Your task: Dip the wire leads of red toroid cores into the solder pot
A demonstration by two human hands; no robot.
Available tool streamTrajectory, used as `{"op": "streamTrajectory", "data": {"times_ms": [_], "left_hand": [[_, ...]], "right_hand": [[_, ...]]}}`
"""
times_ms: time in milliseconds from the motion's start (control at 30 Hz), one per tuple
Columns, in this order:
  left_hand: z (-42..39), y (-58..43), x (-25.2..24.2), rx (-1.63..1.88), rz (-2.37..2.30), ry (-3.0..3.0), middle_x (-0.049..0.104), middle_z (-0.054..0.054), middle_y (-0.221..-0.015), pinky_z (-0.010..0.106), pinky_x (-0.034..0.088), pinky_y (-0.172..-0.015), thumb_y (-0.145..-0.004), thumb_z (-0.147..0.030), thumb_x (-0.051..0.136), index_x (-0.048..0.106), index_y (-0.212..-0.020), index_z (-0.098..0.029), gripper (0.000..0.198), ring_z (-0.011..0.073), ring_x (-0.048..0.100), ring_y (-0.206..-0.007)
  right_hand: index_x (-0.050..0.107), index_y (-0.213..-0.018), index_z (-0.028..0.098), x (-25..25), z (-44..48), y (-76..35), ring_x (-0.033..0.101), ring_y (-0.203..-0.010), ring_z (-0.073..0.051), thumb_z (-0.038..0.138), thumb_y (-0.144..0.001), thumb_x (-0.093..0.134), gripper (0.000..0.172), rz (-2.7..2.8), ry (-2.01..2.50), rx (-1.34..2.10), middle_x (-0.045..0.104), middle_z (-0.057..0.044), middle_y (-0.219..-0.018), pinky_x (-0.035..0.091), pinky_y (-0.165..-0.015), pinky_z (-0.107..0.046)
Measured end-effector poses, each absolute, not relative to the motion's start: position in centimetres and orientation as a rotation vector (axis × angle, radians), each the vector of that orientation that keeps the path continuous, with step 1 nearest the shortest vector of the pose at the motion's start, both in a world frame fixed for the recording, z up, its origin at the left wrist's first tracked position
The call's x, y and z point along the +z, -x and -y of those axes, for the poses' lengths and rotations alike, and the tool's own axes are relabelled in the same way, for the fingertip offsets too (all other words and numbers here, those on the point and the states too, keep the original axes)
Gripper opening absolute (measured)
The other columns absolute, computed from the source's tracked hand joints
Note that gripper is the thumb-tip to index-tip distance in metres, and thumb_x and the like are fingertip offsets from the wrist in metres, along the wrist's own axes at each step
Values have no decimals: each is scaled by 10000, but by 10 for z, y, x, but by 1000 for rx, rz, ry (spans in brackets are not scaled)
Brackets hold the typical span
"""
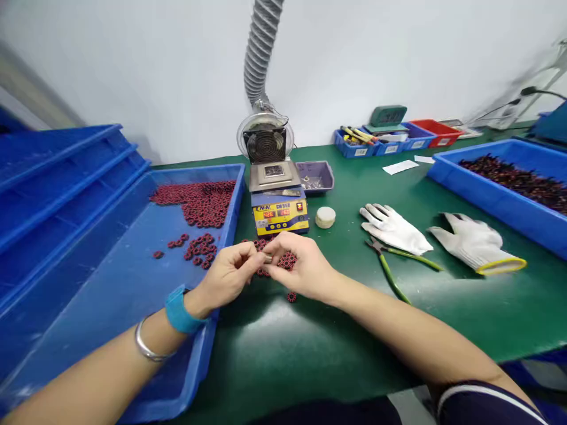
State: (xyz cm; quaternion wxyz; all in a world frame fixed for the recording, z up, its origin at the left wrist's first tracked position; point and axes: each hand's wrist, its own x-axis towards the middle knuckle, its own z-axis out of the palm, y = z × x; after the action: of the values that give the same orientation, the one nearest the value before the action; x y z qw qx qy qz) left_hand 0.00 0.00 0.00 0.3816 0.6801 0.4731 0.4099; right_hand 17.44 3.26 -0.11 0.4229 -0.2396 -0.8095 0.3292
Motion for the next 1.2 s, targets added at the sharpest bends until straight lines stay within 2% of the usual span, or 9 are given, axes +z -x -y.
{"op": "streamTrajectory", "data": {"times_ms": [133,300,367,467,567,800,933,1033,1200], "left_hand": [[-1,-2,4,1177,-1271,-1633,415,-44,-459,228,308,-453,-903,-444,475,414,-525,-190,459,78,375,-437],[-15,14,7,1672,-1309,-1212,391,-66,-436,216,326,-445,-872,-455,557,416,-534,-191,451,66,398,-393],[-16,17,6,1644,-1269,-1190,428,-59,-462,217,353,-454,-870,-483,548,458,-573,-188,428,74,438,-409],[-7,10,5,1332,-1206,-1402,552,-21,-573,221,404,-490,-849,-500,568,552,-688,-172,365,97,516,-497],[3,0,4,1116,-1167,-1618,567,-16,-613,207,414,-517,-849,-394,602,557,-695,-163,281,94,520,-548],[-6,13,11,1695,-1320,-1360,564,-37,-610,194,415,-499,-887,-305,547,539,-698,-179,227,82,531,-512],[-3,12,13,1414,-1271,-1516,611,-7,-664,213,452,-559,-846,-331,602,603,-755,-163,191,97,556,-568],[4,1,12,1142,-1234,-1658,586,-12,-621,204,423,-518,-808,-294,645,611,-725,-153,167,93,517,-544],[-1,5,13,1502,-1348,-1460,583,-25,-593,197,437,-538,-821,-253,605,577,-690,-168,159,88,538,-539]], "right_hand": [[580,-829,162,-2,-29,-174,570,-636,-99,184,-787,680,110,2020,584,862,595,-2,-717,496,-633,-247],[597,-860,158,-2,-30,-179,593,-650,-113,195,-790,687,120,1991,601,846,605,-9,-721,508,-661,-275],[600,-864,161,-2,-31,-180,592,-651,-112,189,-786,691,123,1980,593,807,607,-6,-713,507,-666,-276],[599,-856,161,-3,-32,-179,585,-655,-111,155,-778,688,118,1980,563,727,606,-5,-704,501,-663,-267],[594,-856,165,-5,-32,-178,578,-662,-112,125,-775,666,115,1993,527,664,601,-10,-715,499,-655,-260],[585,-844,160,-7,-32,-180,573,-644,-104,136,-775,667,110,1986,527,683,591,-8,-716,500,-650,-256],[588,-842,165,-6,-31,-178,573,-637,-101,135,-765,677,122,1973,541,699,592,2,-705,504,-658,-255],[591,-838,165,-6,-31,-177,583,-646,-101,141,-770,672,109,1975,544,707,603,-6,-719,505,-656,-251],[601,-868,157,-6,-31,-179,590,-642,-102,153,-773,675,120,1975,563,697,613,-14,-733,513,-662,-258]]}}
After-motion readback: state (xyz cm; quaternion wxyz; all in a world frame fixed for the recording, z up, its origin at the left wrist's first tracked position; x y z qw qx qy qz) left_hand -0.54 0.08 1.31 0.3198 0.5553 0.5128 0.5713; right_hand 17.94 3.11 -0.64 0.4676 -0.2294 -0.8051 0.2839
